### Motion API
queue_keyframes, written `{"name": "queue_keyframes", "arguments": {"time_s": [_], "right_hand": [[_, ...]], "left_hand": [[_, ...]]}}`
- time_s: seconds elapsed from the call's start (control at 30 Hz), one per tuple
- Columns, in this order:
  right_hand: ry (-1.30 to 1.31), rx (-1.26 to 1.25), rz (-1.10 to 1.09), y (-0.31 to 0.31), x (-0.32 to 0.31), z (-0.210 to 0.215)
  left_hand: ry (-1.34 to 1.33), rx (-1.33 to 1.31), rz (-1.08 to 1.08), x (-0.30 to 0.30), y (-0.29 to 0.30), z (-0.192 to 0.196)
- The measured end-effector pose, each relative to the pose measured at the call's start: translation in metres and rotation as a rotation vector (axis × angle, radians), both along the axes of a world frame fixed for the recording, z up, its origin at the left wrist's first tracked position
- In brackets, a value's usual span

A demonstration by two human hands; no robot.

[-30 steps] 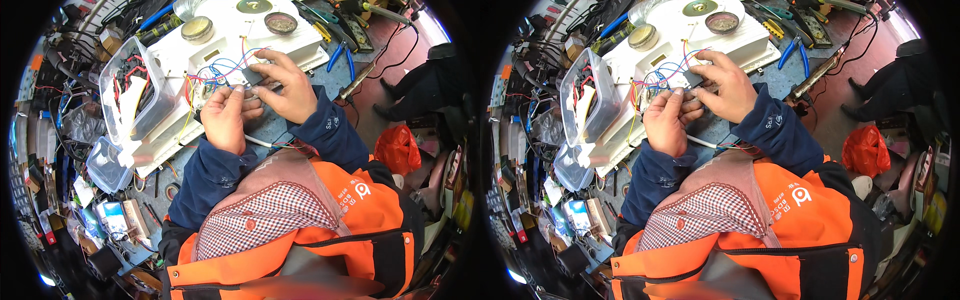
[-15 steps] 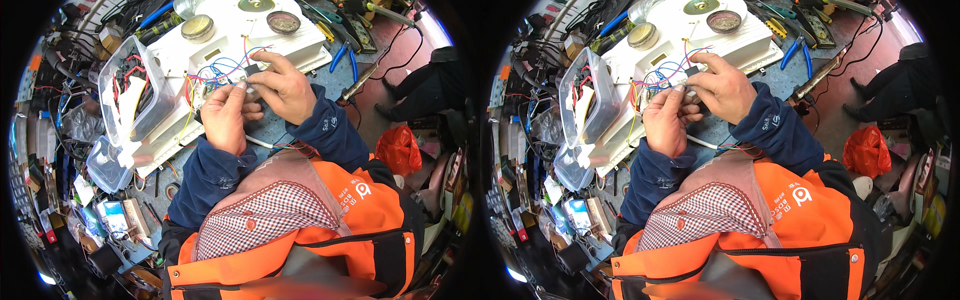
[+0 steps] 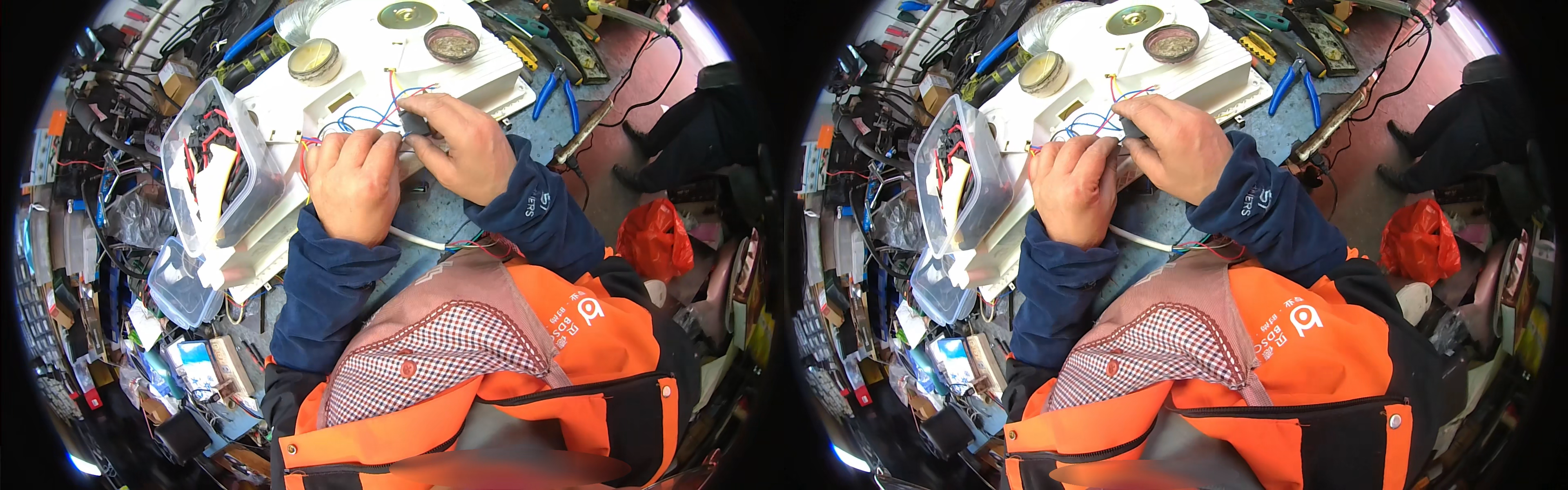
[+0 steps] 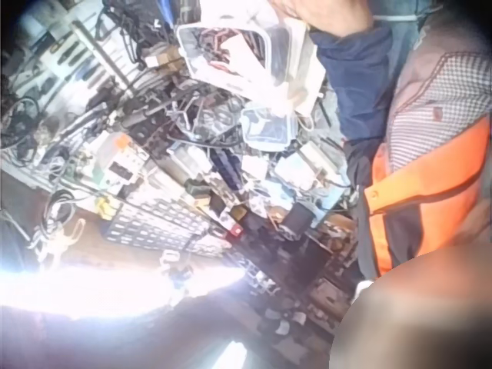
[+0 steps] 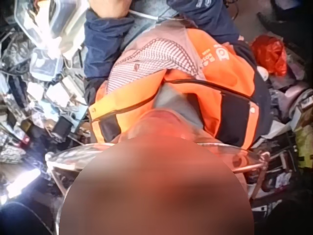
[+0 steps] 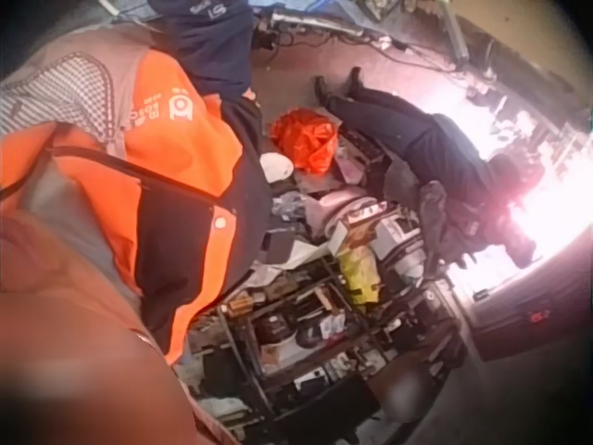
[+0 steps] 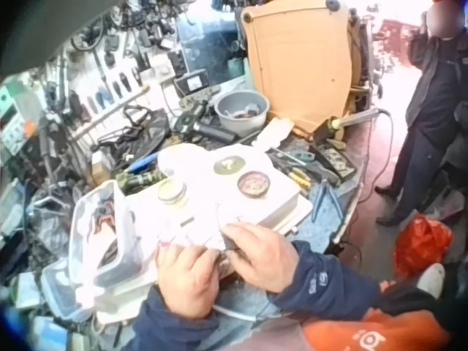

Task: The person repairs an electronic device by stripping wires, soldering connections, and testing components. They use a soldering iron, wire strippers, and a multimeter to connect wires to a small black component and verify functionality.

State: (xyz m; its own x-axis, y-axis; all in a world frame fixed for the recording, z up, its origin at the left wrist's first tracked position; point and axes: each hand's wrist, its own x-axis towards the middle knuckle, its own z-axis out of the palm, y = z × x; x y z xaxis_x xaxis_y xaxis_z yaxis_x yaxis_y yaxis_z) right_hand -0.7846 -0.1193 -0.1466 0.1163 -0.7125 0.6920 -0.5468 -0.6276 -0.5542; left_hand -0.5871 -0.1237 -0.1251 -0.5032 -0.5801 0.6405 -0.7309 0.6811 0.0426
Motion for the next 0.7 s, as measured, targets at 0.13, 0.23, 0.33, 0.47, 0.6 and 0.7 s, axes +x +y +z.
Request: {"name": "queue_keyframes", "arguments": {"time_s": [0.13,0.23,0.33,0.47,0.6,0.7], "right_hand": [[0.086,-0.053,-0.034,0.000,-0.006,0.007],[0.223,-0.086,-0.013,-0.001,-0.008,0.008],[0.197,-0.105,-0.016,-0.002,-0.008,-0.001],[0.127,-0.027,-0.022,-0.001,-0.009,-0.005],[0.091,-0.046,-0.049,-0.004,-0.007,-0.006],[0.084,-0.087,-0.063,-0.006,-0.007,-0.009]], "left_hand": [[-0.062,0.026,0.028,-0.001,0.000,0.003],[-0.056,-0.028,0.022,-0.004,-0.001,0.004],[-0.045,-0.045,-0.080,-0.002,-0.009,0.003],[-0.022,0.077,-0.214,0.005,-0.020,0.010],[-0.040,0.133,-0.238,0.003,-0.026,0.015],[-0.039,0.140,-0.246,0.002,-0.029,0.013]]}}
